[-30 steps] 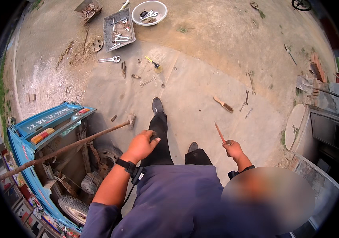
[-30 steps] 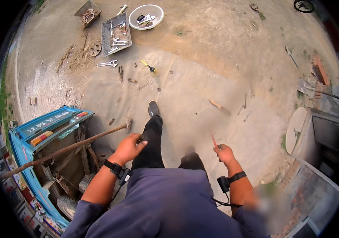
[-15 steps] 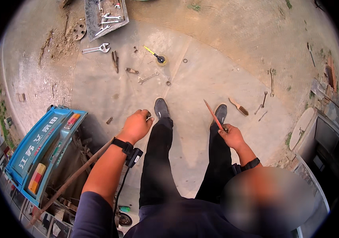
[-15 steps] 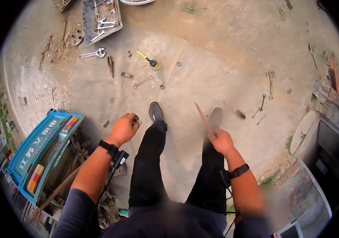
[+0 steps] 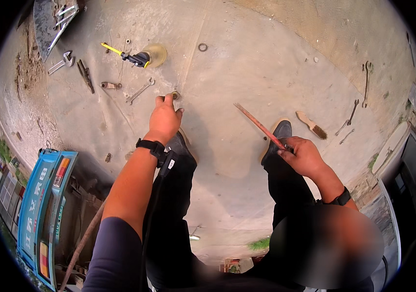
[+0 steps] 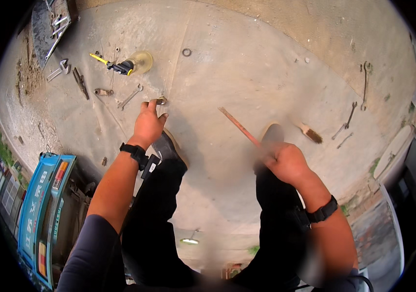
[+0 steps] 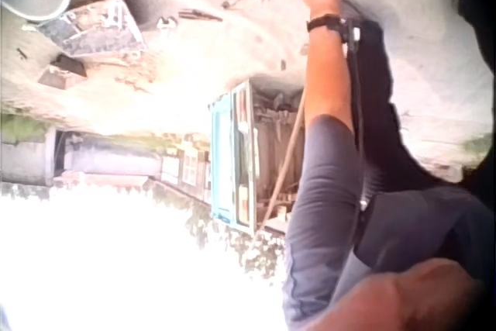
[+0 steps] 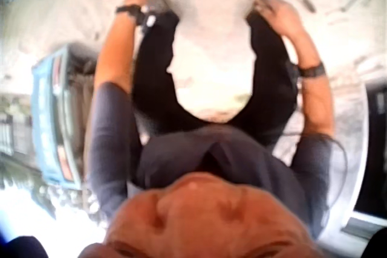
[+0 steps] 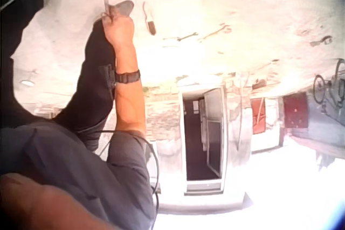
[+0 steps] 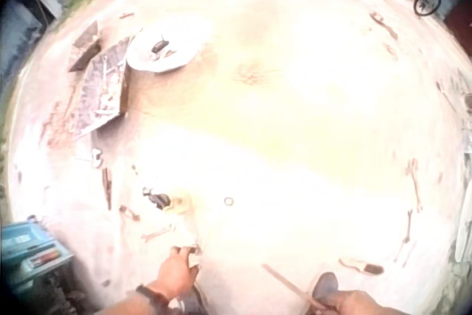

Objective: The person mounts a tire onto a three-wheeled vehicle, aligns the wheel, and secures it by hand-tightening lug nuts. They then use a wrench to tighten the lug nuts further.

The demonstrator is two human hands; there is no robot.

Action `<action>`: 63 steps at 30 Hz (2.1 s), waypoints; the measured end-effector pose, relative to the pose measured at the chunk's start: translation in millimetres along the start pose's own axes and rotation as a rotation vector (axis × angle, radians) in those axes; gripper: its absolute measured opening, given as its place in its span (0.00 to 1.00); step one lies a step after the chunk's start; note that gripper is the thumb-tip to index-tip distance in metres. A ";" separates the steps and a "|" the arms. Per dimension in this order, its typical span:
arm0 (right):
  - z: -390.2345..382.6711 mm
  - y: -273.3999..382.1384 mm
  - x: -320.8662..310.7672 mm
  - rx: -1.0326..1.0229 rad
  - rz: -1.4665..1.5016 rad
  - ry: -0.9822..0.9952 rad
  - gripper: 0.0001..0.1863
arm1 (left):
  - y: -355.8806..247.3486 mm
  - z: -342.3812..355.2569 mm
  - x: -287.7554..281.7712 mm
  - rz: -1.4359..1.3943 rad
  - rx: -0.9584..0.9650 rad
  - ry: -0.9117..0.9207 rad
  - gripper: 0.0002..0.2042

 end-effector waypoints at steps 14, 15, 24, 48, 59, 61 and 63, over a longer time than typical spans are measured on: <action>3.3 -132.4 -37.8 0.099 -0.032 -0.206 0.13 | -100.1 77.3 6.6 0.017 0.115 -0.208 0.19; 4.2 -141.6 -32.8 0.119 -0.021 -0.196 0.14 | -115.3 87.7 0.0 0.005 0.127 -0.246 0.19; 10.3 -149.4 -35.0 0.192 0.064 -0.137 0.12 | -147.4 127.4 -3.0 0.055 0.080 -0.291 0.21; -76.6 137.0 -48.2 0.120 0.677 -0.091 0.34 | -153.6 -284.3 -174.1 -0.399 0.372 0.089 0.17; -201.4 324.0 -120.5 -0.201 1.577 -0.026 0.26 | -242.5 -489.7 -341.1 -0.276 0.838 -0.323 0.22; -219.9 329.6 -152.3 -0.329 1.504 -0.061 0.23 | -260.6 -519.9 -365.5 -0.164 0.911 -0.507 0.20; -233.6 328.3 -179.6 -0.374 1.419 -0.164 0.19 | -282.8 -554.6 -372.3 -0.245 0.930 -0.353 0.19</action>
Point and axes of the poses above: each hand's wrist, its own z-axis towards the middle knuckle, its own x-axis out of the palm, y = z × x, the point moved 7 cm from there along z, towards the middle knuckle, and after that the axes turned 12 degrees about -x, right-handed, at the moved point
